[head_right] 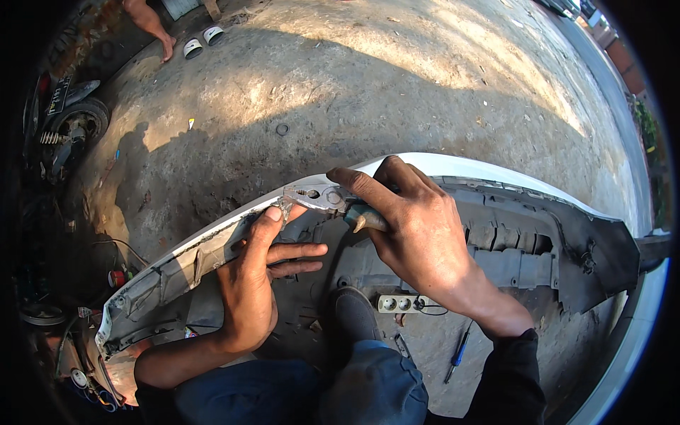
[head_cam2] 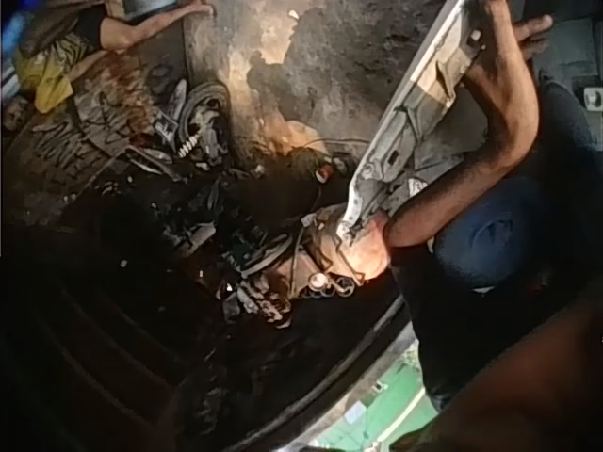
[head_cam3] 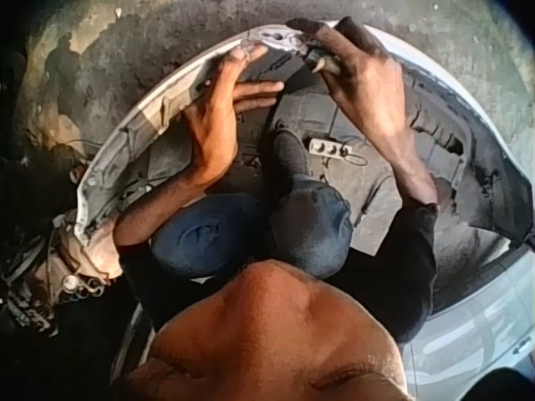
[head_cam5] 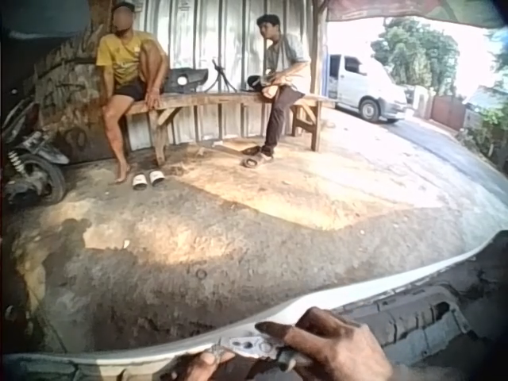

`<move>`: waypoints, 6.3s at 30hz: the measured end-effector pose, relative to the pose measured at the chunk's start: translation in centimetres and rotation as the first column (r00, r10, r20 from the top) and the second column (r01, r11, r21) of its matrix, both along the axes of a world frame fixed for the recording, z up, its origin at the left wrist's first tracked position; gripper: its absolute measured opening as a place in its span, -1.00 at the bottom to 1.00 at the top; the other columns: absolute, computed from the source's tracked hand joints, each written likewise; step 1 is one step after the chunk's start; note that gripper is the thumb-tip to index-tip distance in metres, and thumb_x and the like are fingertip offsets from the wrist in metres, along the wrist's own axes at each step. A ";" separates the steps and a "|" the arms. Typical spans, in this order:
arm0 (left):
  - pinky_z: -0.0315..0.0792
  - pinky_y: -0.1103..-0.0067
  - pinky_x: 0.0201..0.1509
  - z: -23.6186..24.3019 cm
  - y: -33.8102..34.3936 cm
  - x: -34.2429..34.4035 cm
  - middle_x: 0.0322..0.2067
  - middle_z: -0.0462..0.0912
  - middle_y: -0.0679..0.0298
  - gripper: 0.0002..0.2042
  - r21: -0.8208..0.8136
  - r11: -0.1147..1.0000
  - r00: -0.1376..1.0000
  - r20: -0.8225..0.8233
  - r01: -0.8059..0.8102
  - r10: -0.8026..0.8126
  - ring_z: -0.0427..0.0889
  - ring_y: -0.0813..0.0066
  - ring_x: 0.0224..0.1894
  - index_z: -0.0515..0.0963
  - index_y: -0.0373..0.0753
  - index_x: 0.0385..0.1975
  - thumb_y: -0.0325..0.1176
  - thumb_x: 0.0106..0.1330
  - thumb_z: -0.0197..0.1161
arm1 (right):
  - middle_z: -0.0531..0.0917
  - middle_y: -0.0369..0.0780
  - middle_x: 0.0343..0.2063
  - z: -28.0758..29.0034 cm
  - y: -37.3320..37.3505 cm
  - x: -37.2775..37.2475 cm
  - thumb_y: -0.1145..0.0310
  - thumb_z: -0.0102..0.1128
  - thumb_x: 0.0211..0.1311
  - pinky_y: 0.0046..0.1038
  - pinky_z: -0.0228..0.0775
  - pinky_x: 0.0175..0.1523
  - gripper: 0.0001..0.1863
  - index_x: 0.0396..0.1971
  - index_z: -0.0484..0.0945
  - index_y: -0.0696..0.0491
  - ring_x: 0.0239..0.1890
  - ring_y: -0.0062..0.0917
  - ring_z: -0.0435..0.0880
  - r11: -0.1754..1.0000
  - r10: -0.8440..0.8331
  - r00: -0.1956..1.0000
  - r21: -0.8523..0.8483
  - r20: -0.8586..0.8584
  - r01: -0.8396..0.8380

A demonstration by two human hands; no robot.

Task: Repairing a detached car bumper using pliers and a soldering iron to fuse plastic parts or wire.

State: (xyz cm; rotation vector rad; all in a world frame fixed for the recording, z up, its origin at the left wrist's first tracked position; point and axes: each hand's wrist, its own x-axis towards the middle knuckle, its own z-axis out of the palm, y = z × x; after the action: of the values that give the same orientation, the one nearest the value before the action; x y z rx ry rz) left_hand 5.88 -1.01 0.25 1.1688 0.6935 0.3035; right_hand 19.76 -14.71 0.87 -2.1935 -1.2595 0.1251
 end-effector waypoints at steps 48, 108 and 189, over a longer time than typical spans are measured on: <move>0.67 0.37 -0.19 -0.2 0.5 0.0 0.06 0.59 -0.03 -0.48 0.045 0.997 0.997 -0.055 0.061 -0.059 0.73 0.18 -0.24 0.39 -0.44 0.18 -0.08 0.48 -0.05 | 0.62 0.00 -0.26 -28.4 -25.2 -19.6 0.33 0.32 0.07 -0.14 0.49 -0.03 -0.57 -0.03 0.54 0.10 -0.15 -0.05 0.63 0.838 -0.408 0.687 -0.546 -0.601 0.020; 0.61 0.51 -0.26 -1.5 0.8 -0.4 -0.13 0.68 0.08 -0.64 -0.018 0.999 0.999 0.043 -0.030 0.031 0.74 0.33 -0.23 0.54 -0.37 -0.02 -0.17 0.41 0.21 | 0.52 -0.32 -0.24 3.4 6.7 2.0 0.36 0.44 -0.15 -0.38 0.37 -0.08 -0.80 -0.44 0.71 0.08 -0.14 -0.47 0.52 0.862 0.444 0.782 0.030 0.438 -0.506; 0.52 0.54 -0.03 -8.6 2.4 -2.3 -0.07 0.57 0.14 -0.57 -0.167 0.961 0.975 0.028 0.222 -0.221 0.60 0.48 -0.08 0.44 -0.34 0.06 -0.15 0.34 0.22 | 0.67 -0.23 -0.30 -29.9 17.2 19.6 0.38 0.31 0.10 -0.20 0.54 -0.15 -0.85 -0.30 0.62 0.01 -0.17 -0.28 0.69 0.549 0.698 0.696 -0.498 -0.170 -0.672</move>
State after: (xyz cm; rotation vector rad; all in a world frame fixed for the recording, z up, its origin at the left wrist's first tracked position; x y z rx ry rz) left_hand 3.63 1.42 -8.34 1.0702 0.5624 0.0595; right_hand 39.37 2.44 -29.05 -1.9522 -2.2902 0.8354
